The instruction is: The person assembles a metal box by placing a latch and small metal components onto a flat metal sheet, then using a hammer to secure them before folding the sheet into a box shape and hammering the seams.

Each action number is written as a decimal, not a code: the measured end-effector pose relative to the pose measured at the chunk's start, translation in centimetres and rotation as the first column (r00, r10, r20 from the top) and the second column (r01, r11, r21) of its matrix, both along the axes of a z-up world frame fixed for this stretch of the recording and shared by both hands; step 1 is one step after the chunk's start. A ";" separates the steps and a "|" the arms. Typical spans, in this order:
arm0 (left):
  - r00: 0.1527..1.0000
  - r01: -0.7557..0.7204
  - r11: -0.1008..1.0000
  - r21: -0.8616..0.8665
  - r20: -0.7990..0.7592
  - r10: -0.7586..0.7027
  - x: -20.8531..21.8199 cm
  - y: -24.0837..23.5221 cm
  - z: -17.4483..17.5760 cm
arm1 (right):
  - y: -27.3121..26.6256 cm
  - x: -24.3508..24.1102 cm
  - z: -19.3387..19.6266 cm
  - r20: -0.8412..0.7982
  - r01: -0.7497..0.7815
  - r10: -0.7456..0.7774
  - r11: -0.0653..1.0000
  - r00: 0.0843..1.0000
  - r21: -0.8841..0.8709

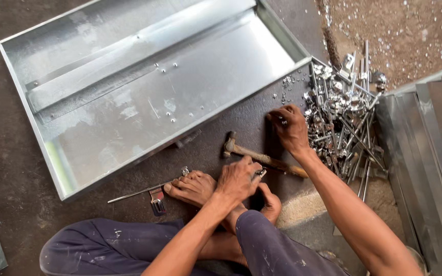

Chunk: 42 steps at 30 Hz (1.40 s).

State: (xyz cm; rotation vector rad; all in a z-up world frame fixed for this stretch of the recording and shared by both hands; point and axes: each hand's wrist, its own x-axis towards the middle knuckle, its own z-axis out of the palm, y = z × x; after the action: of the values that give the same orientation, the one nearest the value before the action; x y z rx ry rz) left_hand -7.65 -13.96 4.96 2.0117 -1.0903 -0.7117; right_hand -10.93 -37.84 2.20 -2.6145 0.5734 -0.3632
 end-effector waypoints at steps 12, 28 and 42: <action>0.988 -0.126 0.989 -0.081 -0.100 0.118 0.6 1.9 0.2 | -4.2 3.8 -0.9 -0.041 0.033 -0.031 0.998 0.999 0.055; 0.997 0.046 0.999 0.011 0.054 -0.047 0.3 0.6 -2.1 | -1.6 -1.3 2.1 -0.185 -0.324 0.304 0.941 0.935 -0.094; 0.171 -0.806 0.591 0.021 -0.949 0.266 3.9 3.3 4.5 | 13.2 -0.7 10.8 0.085 -0.109 0.075 0.840 0.994 0.532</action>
State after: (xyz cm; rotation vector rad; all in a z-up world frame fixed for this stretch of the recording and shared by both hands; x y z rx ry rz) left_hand -3.70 -10.64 9.48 1.0385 0.2280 -0.7885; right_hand -11.59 -24.67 12.98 -2.0702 0.4456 -0.2098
